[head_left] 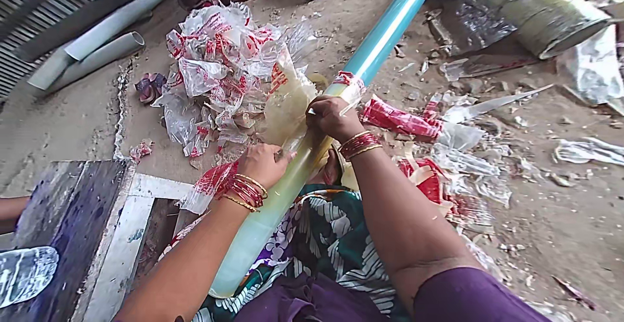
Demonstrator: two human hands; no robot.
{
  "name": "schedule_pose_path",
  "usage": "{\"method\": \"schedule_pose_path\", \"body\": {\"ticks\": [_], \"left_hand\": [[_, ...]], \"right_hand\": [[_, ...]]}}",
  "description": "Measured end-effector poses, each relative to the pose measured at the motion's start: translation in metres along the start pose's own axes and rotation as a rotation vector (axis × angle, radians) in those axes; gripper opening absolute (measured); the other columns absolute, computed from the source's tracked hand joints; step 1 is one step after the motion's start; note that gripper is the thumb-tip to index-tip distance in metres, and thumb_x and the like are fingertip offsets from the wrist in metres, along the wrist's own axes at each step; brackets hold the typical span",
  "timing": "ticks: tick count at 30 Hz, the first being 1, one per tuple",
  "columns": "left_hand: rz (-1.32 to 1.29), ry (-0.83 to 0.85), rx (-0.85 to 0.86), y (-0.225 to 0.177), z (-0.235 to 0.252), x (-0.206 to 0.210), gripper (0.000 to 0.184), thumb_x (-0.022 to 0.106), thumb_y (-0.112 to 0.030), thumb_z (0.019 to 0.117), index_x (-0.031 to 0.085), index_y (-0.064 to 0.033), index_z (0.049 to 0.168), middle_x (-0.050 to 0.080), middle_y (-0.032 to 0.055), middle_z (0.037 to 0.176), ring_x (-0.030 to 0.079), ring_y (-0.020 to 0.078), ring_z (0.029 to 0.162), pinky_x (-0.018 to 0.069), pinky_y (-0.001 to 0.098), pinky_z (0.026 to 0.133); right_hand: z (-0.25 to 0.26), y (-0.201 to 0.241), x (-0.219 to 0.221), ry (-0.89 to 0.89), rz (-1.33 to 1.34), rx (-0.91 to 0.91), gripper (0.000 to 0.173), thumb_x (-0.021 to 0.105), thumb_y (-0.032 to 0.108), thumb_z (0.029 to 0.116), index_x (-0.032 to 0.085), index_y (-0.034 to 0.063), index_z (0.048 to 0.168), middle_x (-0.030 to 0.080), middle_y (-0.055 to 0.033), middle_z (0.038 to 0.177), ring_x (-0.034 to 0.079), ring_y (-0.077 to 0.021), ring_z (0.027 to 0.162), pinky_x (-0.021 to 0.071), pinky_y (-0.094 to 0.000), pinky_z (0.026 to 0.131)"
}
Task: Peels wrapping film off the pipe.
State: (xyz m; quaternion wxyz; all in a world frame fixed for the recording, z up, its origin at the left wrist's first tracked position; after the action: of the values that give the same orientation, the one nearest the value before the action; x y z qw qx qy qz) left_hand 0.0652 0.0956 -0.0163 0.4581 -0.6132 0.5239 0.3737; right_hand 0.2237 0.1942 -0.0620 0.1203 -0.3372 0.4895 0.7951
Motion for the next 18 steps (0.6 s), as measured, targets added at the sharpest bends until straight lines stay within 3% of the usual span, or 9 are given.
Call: {"method": "schedule_pose_path", "body": {"ticks": [3,6,9,12,15,18], "left_hand": [[-0.033,-0.047,-0.043,0.002,-0.007,0.004,0.052,0.066,-0.05,0.0984,0.074,-0.0039,0.121,0.074,0.0202,0.109,0.07,0.0368,0.106,0.0503,0.0593,0.096],[-0.068,-0.059,-0.117,-0.002,-0.012,0.004,0.052,0.07,-0.051,0.0953,0.075,-0.0047,0.12,0.074,0.0196,0.112,0.069,0.0372,0.11,0.0501,0.0596,0.097],[-0.058,-0.054,-0.135,-0.005,-0.015,0.006,0.051,0.069,-0.049,0.0969,0.075,-0.0059,0.122,0.073,0.02,0.115,0.068,0.0372,0.113,0.0493,0.0587,0.099],[-0.057,-0.051,-0.106,-0.002,-0.013,0.006,0.045,0.065,-0.044,0.101,0.074,-0.0073,0.127,0.073,0.0192,0.119,0.067,0.0361,0.117,0.048,0.0576,0.102],[-0.035,-0.086,-0.051,-0.003,-0.013,0.007,0.039,0.062,-0.037,0.1038,0.075,-0.0062,0.124,0.073,0.0197,0.115,0.068,0.0359,0.113,0.0497,0.0566,0.1],[-0.002,-0.084,-0.017,-0.007,-0.011,0.008,0.036,0.061,-0.033,0.1045,0.077,-0.0024,0.117,0.074,0.0209,0.111,0.069,0.0368,0.111,0.0513,0.0569,0.097]], "right_hand": [[0.001,0.006,0.003,-0.014,-0.081,0.095,0.017,0.061,0.01,0.0958,0.074,-0.0002,0.091,0.072,-0.0172,0.106,0.069,-0.0373,0.104,0.05,-0.0614,0.084],[0.002,0.014,0.005,0.006,-0.139,0.204,0.018,0.059,0.009,0.0978,0.075,0.0032,0.097,0.072,-0.0155,0.112,0.068,-0.0374,0.107,0.0503,-0.0631,0.083],[0.004,0.012,0.005,0.011,-0.129,0.165,0.017,0.06,0.009,0.0969,0.075,0.0015,0.096,0.071,-0.0171,0.108,0.069,-0.0383,0.104,0.0505,-0.0632,0.082],[0.006,0.004,0.0,0.099,-0.018,0.12,0.014,0.064,0.009,0.0954,0.074,-0.0007,0.097,0.07,-0.0184,0.108,0.066,-0.0373,0.108,0.0484,-0.0618,0.09],[-0.001,-0.001,-0.004,0.241,0.148,0.052,0.015,0.068,0.007,0.0957,0.078,0.0042,0.106,0.068,-0.0142,0.126,0.061,-0.0298,0.123,0.0448,-0.0525,0.105],[-0.007,0.004,-0.004,0.284,0.173,0.027,0.013,0.07,0.004,0.0933,0.079,0.0057,0.102,0.07,-0.0109,0.126,0.062,-0.0257,0.121,0.0462,-0.0491,0.105]]}}
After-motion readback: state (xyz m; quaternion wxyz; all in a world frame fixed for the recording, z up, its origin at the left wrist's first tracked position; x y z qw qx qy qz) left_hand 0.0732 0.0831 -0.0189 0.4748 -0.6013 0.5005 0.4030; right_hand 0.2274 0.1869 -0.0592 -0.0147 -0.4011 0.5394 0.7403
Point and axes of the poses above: each hand's wrist, its own z-axis towards the middle knuckle, its own x-axis out of the palm, y = z × x, the point moved 6 cm from there along z, towards the middle knuckle
